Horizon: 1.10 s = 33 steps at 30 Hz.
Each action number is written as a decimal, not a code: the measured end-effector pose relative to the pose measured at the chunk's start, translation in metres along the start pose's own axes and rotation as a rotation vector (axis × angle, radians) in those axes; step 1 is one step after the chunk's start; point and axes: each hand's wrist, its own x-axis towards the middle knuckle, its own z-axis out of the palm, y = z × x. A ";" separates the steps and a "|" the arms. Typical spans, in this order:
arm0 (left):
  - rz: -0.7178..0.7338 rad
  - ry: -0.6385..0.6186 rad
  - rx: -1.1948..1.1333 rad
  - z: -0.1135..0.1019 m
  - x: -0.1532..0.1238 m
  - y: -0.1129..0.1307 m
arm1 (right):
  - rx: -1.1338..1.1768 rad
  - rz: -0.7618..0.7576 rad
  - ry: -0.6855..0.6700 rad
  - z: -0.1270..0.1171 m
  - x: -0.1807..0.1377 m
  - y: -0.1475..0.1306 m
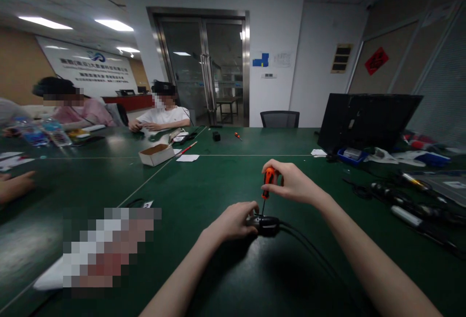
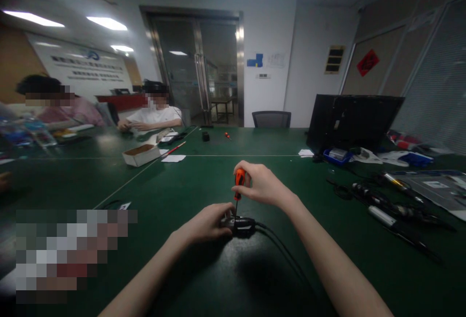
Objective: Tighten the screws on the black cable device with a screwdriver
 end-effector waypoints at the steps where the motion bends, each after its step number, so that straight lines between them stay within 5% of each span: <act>1: -0.005 0.018 -0.008 0.001 -0.001 0.000 | -0.014 -0.006 -0.002 -0.001 0.001 0.000; 11: 0.062 0.046 -0.066 0.009 -0.003 -0.010 | -0.237 0.006 -0.084 0.014 0.005 0.000; 33: 0.093 0.050 -0.002 0.012 -0.006 -0.006 | -0.280 0.052 -0.081 0.014 0.008 0.007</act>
